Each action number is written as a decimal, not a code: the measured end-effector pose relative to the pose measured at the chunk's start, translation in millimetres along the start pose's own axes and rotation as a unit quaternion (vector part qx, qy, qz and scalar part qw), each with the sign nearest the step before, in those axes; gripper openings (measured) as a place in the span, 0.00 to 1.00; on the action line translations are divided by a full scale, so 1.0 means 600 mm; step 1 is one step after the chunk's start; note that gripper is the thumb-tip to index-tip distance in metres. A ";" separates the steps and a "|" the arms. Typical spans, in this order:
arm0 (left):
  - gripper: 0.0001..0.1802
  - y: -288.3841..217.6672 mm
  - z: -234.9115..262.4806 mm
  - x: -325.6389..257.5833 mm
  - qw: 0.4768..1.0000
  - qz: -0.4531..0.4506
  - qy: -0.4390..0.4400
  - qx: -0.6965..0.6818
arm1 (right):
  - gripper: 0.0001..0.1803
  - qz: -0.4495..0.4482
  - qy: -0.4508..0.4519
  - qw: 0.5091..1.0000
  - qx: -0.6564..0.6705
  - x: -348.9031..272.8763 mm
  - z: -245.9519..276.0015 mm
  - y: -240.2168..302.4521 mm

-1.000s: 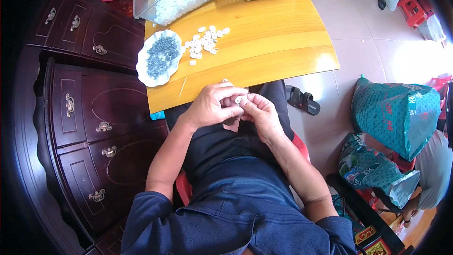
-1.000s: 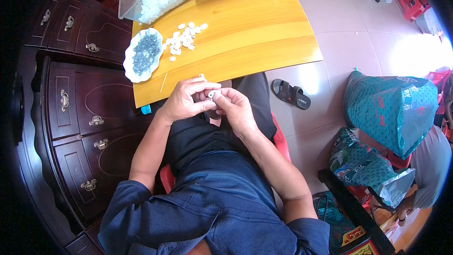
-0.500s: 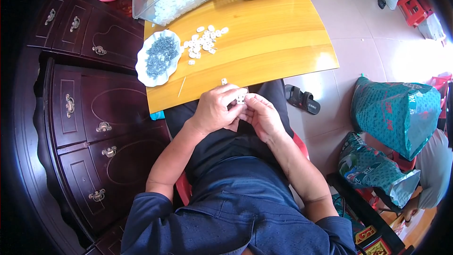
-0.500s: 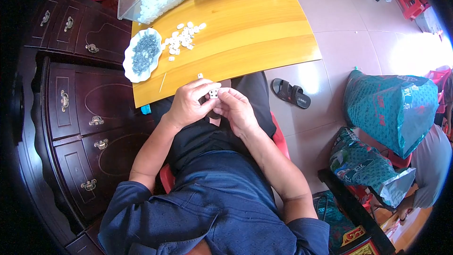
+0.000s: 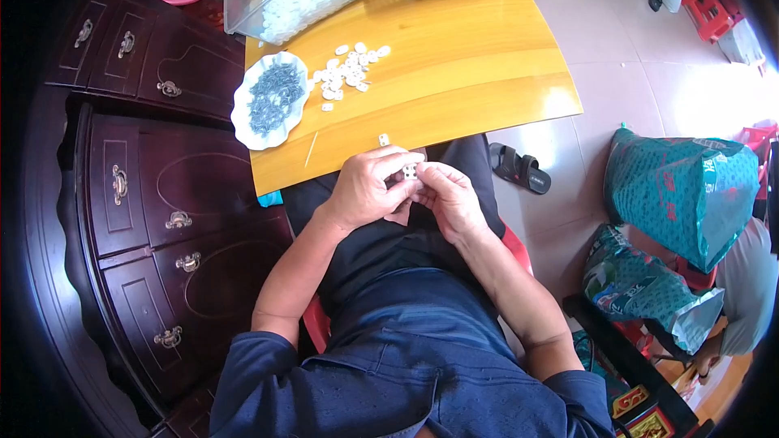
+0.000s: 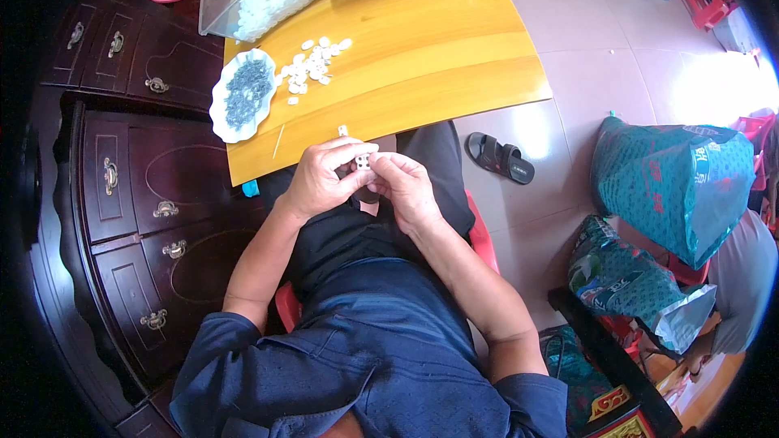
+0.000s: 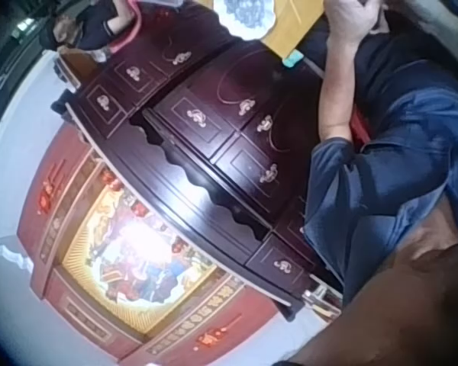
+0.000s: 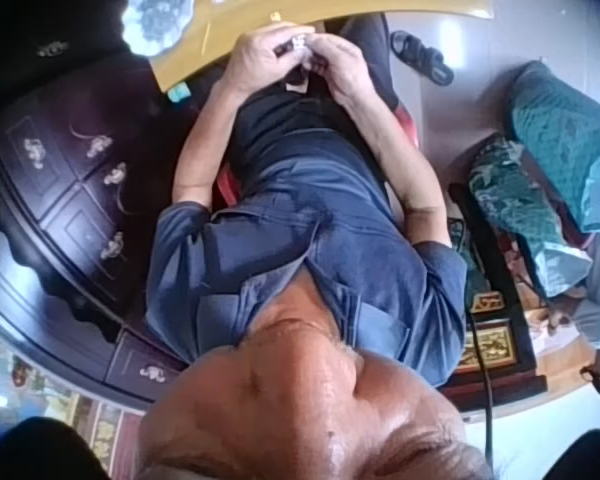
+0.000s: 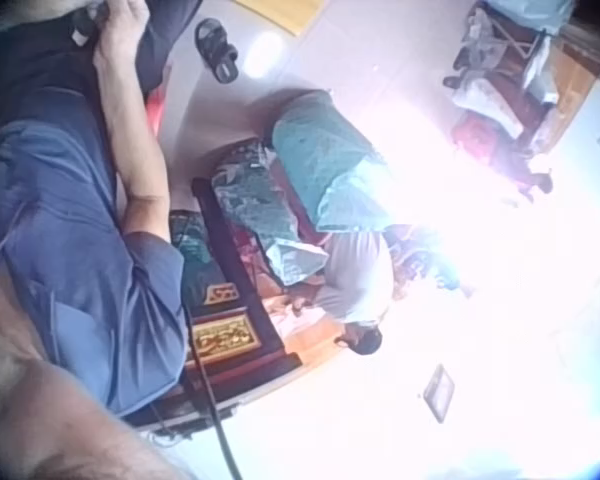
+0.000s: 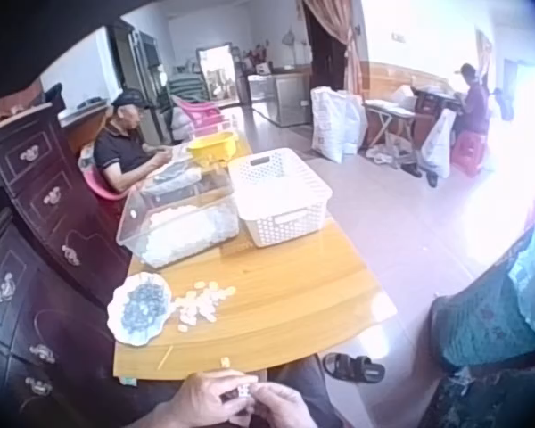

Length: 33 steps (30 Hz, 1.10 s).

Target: Assembling small white plastic circular components with tiny silver metal pieces by hand.

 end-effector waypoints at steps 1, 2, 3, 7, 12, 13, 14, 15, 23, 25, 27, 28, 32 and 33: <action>0.17 0.001 -0.001 0.000 1.000 0.005 0.000 0.007 | 0.09 0.000 -0.001 1.000 0.001 0.000 -0.001 -0.001; 0.17 0.002 -0.001 -0.001 1.000 0.009 -0.001 0.014 | 0.08 0.008 -0.009 1.000 -0.003 -0.002 -0.001 0.001; 0.17 0.003 -0.003 -0.001 1.000 0.009 0.000 0.013 | 0.08 0.016 -0.019 1.000 -0.005 -0.003 0.001 0.003; 0.17 0.003 -0.007 -0.001 0.999 -0.004 -0.001 0.039 | 0.08 0.017 -0.024 1.000 -0.011 -0.003 0.003 0.003; 0.17 -0.002 -0.009 0.002 0.999 -0.008 -0.007 0.048 | 0.07 0.031 -0.027 0.999 -0.005 -0.005 0.002 0.009; 0.16 -0.003 -0.008 0.003 0.998 -0.012 -0.010 0.056 | 0.07 0.031 -0.027 0.999 -0.004 -0.005 0.003 0.009; 0.16 -0.005 -0.008 0.003 0.998 -0.015 -0.012 0.065 | 0.07 0.030 -0.033 0.999 -0.002 -0.005 0.005 0.009; 0.16 -0.005 -0.009 0.004 0.998 -0.015 -0.012 0.065 | 0.07 0.028 -0.039 0.999 0.000 -0.004 0.007 0.009; 0.13 -0.005 -0.014 0.005 0.996 -0.032 -0.019 0.076 | 0.07 0.032 -0.046 0.998 0.009 -0.006 0.012 0.011; 0.13 -0.004 -0.015 0.003 0.997 -0.034 -0.026 0.064 | 0.07 0.034 -0.046 0.998 0.003 -0.005 0.014 0.009; 0.12 -0.001 -0.015 0.001 0.997 -0.037 -0.033 0.051 | 0.08 0.041 -0.059 0.997 -0.014 -0.005 0.018 0.007; 0.13 0.007 -0.017 0.000 0.998 -0.026 -0.034 0.036 | 0.08 0.041 -0.059 0.997 -0.014 -0.005 0.014 0.007; 0.17 0.019 -0.018 0.000 0.999 0.025 -0.029 -0.026 | 0.09 0.084 -0.071 0.994 -0.023 -0.014 0.001 0.025; 0.17 0.016 -0.016 0.001 0.999 0.025 -0.029 -0.025 | 0.09 0.093 -0.076 0.992 -0.031 -0.016 -0.001 0.030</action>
Point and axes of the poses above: each hand's wrist, its own x-axis towards the middle knuckle, its own z-axis out of the back of the hand, y = z × x, the point moved 10 cm from there along x, towards the middle knuckle, and after that the axes turned 8 degrees about -z, right-handed, at the moved point
